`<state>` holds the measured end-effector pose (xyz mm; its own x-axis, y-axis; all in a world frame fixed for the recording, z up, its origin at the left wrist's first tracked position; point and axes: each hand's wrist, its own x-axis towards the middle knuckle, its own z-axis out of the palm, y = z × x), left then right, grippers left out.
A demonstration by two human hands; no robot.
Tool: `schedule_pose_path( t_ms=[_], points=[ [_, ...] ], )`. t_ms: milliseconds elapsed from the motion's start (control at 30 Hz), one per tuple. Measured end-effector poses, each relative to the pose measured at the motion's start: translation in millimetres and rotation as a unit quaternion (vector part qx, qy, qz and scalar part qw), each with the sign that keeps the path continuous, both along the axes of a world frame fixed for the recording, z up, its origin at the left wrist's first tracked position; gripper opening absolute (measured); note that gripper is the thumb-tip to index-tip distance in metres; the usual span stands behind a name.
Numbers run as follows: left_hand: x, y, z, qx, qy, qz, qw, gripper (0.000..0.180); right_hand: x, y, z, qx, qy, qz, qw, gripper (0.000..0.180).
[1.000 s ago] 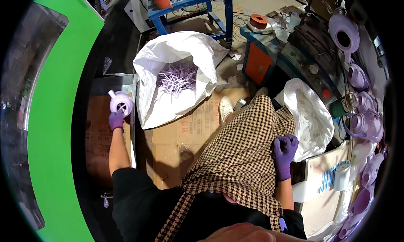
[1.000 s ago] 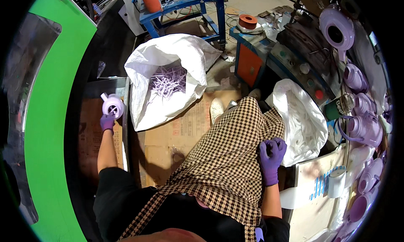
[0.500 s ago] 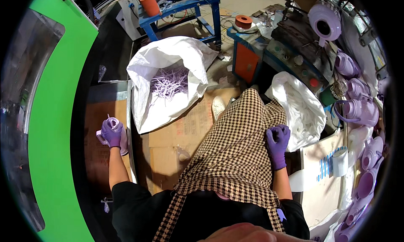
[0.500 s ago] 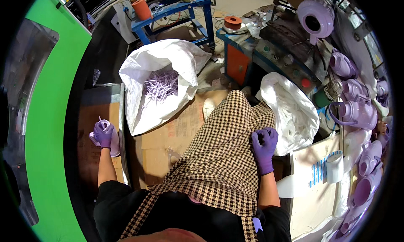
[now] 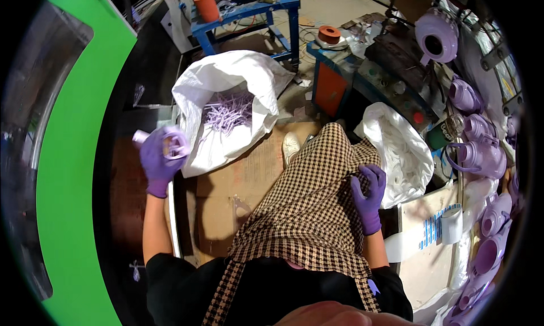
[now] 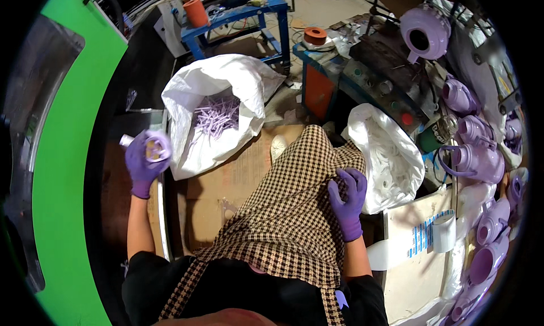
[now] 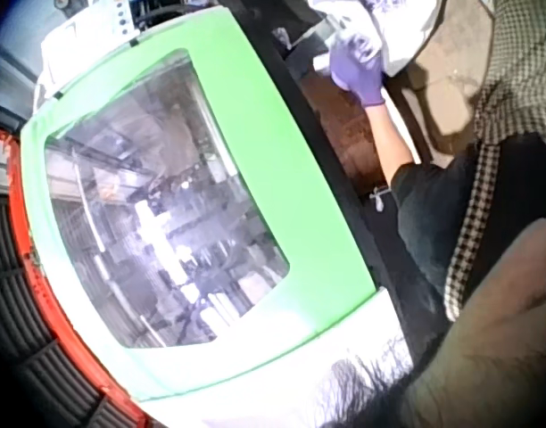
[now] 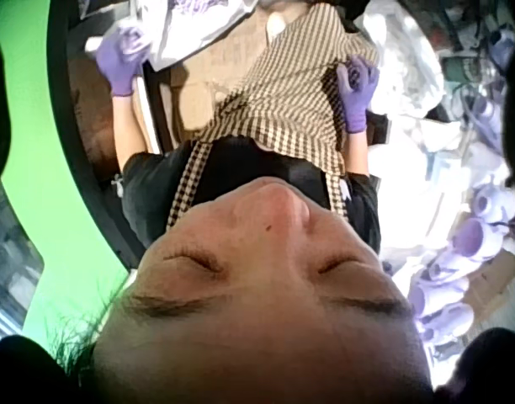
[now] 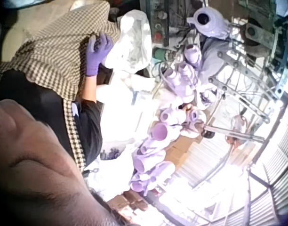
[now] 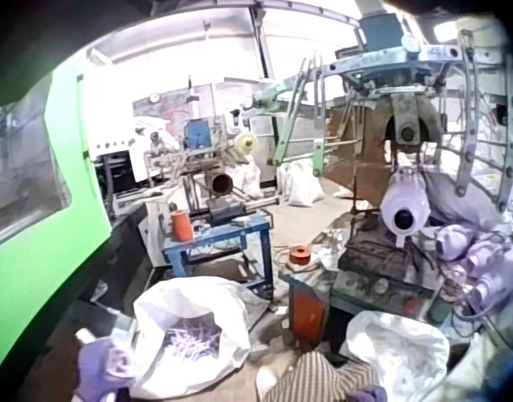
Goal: The person assembles purple water bottles by attaching handles and screwing on lids. They pick up a bottle, attach a handle, and secure the lid, repeating this process for multiple units in a production setting.
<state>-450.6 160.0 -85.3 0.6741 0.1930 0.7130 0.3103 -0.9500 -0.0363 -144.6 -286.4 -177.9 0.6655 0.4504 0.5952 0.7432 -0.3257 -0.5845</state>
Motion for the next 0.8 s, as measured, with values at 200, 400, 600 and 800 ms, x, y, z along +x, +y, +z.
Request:
schedule_pose_path(
  t_ms=[200, 400, 600, 800],
  points=[
    [116, -136, -6, -0.172, -0.057, -0.199, 0.963, 0.094, -44, 49, 57, 0.013, -0.143, 0.181, 0.973, 0.058],
    [161, -205, -21, -0.183, -0.014, -0.275, 0.944, 0.076, -66, 65, 58, -0.051, -0.107, 0.186, 0.975, 0.065],
    [176, -218, -24, -0.180, 0.003, -0.334, 0.925, 0.073, -52, 58, 41, -0.158, -0.076, 0.172, 0.969, 0.040],
    [172, -226, -30, -0.114, -0.049, -0.305, 0.944, 0.060, -53, 64, 30, -0.183, -0.046, 0.200, 0.961, 0.040]
  ],
)
